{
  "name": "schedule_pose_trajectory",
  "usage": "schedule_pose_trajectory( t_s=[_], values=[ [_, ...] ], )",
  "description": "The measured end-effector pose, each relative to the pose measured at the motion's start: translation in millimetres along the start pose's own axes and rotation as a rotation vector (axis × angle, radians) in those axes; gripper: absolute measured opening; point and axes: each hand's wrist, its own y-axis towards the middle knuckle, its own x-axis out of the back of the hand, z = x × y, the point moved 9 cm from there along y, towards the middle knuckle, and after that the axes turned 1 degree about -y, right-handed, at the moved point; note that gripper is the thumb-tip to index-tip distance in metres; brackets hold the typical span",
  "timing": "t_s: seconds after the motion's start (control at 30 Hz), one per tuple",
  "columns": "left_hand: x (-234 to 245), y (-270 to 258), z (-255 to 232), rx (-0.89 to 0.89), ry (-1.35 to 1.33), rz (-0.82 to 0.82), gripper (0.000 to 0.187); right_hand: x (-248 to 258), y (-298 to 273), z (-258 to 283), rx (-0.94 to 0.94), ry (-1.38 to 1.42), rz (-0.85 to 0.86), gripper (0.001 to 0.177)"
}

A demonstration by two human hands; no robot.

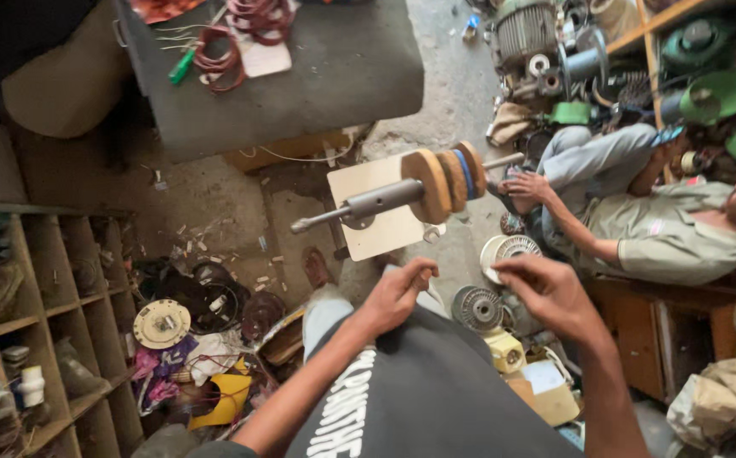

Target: The person winds copper wire onto a wooden spool by hand, then secures the spool onto a metal rod using a wrench. The person manipulates the wire and spool throughout the process.

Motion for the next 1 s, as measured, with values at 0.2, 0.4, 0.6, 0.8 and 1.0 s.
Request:
schedule_pose_trajectory(
  t_s=[0.2, 0.4, 0.6, 0.8, 1.0],
  values=[
    [-50, 48, -7, 0.084, 0.18, 0.317, 0.021, 77, 64, 8, 0.554, -0.343, -0.207, 0.009],
    [-85, 107, 4, 0.127, 0.269, 0.172, 0.025, 95, 176, -13, 0.537, -0.253, -0.084, 0.01],
    [-87, 126, 31, 0.309, 0.254, -0.034, 0.026, 56, 254, -42, 0.591, -0.124, 0.241, 0.012],
    [-94, 121, 23, 0.313, 0.243, -0.156, 0.026, 13, 312, -110, 0.254, -0.167, 0.654, 0.022],
    [-98, 120, 21, 0.369, 0.249, -0.226, 0.025, -46, 330, -178, 0.213, 0.142, 1.103, 0.023]
  ],
)
